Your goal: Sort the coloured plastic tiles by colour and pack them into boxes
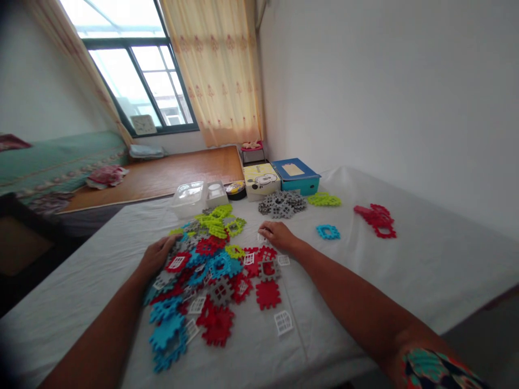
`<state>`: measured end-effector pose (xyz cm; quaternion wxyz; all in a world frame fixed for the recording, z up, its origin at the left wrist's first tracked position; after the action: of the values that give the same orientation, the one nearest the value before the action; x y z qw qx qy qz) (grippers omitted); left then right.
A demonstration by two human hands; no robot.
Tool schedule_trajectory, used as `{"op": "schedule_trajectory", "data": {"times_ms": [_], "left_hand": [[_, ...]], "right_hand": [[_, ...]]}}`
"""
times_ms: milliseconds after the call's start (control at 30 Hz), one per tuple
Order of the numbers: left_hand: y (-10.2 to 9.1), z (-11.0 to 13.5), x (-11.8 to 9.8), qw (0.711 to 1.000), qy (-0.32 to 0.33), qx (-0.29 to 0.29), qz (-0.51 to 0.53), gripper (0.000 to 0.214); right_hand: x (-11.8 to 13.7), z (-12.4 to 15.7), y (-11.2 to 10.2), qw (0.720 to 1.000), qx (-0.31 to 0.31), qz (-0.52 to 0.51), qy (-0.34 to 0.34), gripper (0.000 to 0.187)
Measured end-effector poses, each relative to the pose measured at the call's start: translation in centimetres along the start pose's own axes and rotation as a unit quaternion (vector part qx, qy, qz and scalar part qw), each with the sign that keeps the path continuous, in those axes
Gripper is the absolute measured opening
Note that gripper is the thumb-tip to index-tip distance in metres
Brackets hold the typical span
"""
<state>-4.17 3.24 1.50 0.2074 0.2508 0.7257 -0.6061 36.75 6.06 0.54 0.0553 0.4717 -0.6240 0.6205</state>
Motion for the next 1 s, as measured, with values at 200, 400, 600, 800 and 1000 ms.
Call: {"op": "schedule_trajectory", "data": {"times_ms": [200, 400, 600, 800, 1000], "left_hand": [[-0.1, -0.2, 0.3, 1.000, 0.007, 0.003, -0.008, 0.059], [-0.1, -0.3, 0.4, 1.000, -0.002, 0.002, -0.014, 0.059], [-0.1, -0.2, 0.3, 1.000, 0.002, 0.000, -0.014, 0.059], [0.0, -0.3, 0.6, 1.000, 0.007, -0.004, -0.011, 0.056], [0.0, -0.3, 0.6, 1.000, -0.007, -0.005, -0.007, 0.057]], "right_hand": [[0.5, 0.3, -0.4, 0.999, 0.040, 0.032, -0.004, 0.022], [0.2, 0.3, -1.0, 0.998, 0.038, 0.053, 0.009, 0.024], [-2.0, 0.6, -3.1, 0.997, 0.041, 0.063, 0.025, 0.026], [-3.6, 1.0, -4.3, 0.996, 0.036, 0.063, 0.045, 0.030], [-3.2, 1.4, -5.3, 0.996, 0.082, 0.030, 0.031, 0.037]]}}
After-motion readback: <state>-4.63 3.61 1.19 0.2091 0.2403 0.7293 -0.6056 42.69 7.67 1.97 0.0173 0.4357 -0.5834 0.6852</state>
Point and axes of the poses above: each hand's wrist, its own z-axis away from the middle knuckle, its own y-axis out of the palm, x = y × z, the point moved 2 cm from there along -z, towards the middle knuckle, and after that the axes turned 7 degrees about x, right-handed, at the moved point
